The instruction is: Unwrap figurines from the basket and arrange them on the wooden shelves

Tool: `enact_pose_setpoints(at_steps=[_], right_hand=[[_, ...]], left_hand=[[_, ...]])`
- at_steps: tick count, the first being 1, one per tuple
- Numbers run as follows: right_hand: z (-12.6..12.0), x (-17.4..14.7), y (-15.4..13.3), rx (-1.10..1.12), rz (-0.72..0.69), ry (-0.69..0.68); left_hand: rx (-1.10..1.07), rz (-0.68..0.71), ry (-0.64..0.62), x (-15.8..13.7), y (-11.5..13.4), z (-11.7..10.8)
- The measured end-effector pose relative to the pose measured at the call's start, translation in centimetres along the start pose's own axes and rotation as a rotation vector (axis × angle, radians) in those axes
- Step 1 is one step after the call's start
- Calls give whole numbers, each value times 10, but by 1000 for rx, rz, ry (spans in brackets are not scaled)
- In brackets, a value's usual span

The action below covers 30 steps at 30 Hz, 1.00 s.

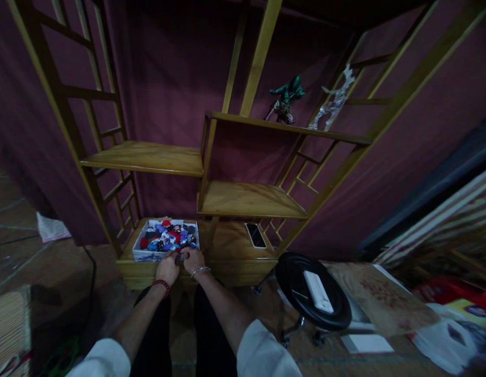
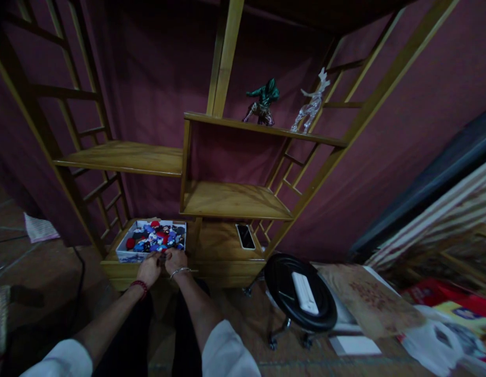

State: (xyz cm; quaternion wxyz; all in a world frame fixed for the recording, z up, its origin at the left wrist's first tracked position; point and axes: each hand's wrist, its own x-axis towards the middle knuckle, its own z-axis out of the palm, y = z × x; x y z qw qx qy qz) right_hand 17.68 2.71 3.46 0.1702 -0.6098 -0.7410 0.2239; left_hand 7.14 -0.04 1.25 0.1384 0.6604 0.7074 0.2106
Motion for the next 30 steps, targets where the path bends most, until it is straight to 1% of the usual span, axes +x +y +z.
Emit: enact_pose_setpoints(at_steps=[3, 6, 9, 14, 17, 23, 27, 30], right_hand=[[2, 1, 3, 5, 3, 13], [2, 3, 5, -14, -9, 38], [0, 7, 5, -55, -32, 81], [-2, 18, 4, -128, -89, 91], [0, 28, 7, -157, -134, 46], [11, 52, 12, -211, -161, -93], [20, 67, 12, -203, -52, -176], [26, 75, 10, -222, -14, -213]], left_hand=[[33, -21, 78, -7, -10, 11], [80, -57, 148, -12, -13, 14], [131, 24, 244, -11, -11, 9], [187, 98, 321, -3, -10, 2], [196, 118, 317, 2, -11, 3], [209, 137, 245, 9, -13, 6], [231, 131, 222, 13, -16, 7], [258, 122, 209, 14, -17, 8]])
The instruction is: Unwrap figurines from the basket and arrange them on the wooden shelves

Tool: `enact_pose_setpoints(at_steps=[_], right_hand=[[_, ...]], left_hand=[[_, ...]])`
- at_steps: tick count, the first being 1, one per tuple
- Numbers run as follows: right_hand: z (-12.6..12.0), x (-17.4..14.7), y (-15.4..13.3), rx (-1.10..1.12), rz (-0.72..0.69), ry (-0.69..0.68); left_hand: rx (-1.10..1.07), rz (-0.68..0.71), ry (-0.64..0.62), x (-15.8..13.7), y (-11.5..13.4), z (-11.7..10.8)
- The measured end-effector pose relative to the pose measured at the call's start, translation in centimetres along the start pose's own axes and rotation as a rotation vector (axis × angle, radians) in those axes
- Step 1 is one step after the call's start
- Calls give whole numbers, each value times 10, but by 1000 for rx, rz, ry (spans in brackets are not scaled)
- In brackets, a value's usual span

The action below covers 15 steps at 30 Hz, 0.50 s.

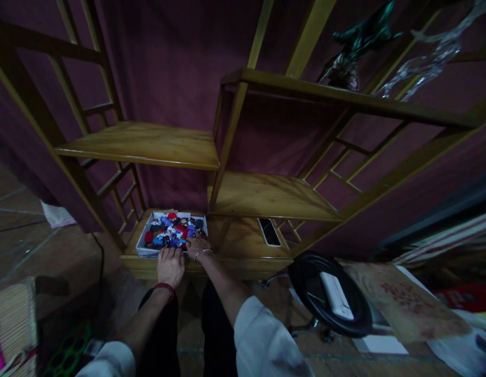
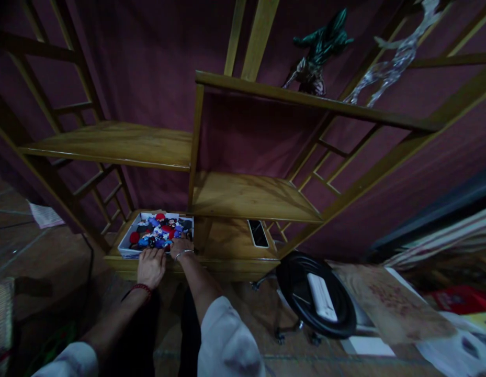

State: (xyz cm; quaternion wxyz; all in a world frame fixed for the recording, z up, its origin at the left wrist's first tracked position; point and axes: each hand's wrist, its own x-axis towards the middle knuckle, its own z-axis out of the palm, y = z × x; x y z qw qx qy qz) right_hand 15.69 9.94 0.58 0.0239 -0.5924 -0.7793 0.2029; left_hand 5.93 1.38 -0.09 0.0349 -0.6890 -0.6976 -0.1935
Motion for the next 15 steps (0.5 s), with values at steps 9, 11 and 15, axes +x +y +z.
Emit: enact_pose_setpoints(at_steps=[9, 11, 15], right_hand=[[5, 11, 1, 14, 24, -10], [5, 11, 1, 18, 33, 3], [5, 9, 1, 25, 44, 12]], left_hand=[[-39, -10, -12, 3, -1, 1], [-47, -11, -10, 3, -1, 2], [-25, -21, 3, 4, 0, 3]])
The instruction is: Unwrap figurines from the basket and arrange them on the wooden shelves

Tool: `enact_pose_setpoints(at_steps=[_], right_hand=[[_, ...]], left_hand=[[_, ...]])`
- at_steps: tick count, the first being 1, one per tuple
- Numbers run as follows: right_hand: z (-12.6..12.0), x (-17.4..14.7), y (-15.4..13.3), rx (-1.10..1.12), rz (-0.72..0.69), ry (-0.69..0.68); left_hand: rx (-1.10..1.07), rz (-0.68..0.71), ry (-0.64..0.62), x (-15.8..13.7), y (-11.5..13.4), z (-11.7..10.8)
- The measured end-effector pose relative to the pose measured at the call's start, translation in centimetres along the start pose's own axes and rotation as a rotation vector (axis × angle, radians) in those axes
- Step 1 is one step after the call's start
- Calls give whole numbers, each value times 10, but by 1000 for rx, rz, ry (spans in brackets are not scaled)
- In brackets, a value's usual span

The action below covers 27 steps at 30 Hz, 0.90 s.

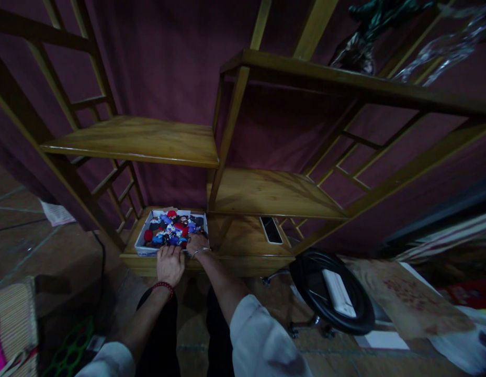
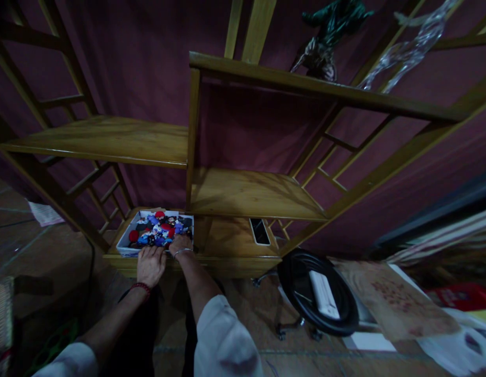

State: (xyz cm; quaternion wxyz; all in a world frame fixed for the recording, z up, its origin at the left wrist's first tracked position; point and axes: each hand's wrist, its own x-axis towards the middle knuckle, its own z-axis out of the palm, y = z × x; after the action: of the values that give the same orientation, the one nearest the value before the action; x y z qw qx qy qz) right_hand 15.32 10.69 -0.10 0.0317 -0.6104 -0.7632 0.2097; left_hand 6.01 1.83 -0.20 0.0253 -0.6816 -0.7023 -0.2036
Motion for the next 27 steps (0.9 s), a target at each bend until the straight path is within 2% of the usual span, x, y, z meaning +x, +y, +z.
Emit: enact_pose_setpoints(at_steps=[14, 27], right_hand=[[-3, -2, -4, 2, 71, 5], [0, -3, -4, -8, 68, 12]], left_hand=[[48, 24, 87, 1, 1, 3], [57, -27, 11, 1, 5, 1]])
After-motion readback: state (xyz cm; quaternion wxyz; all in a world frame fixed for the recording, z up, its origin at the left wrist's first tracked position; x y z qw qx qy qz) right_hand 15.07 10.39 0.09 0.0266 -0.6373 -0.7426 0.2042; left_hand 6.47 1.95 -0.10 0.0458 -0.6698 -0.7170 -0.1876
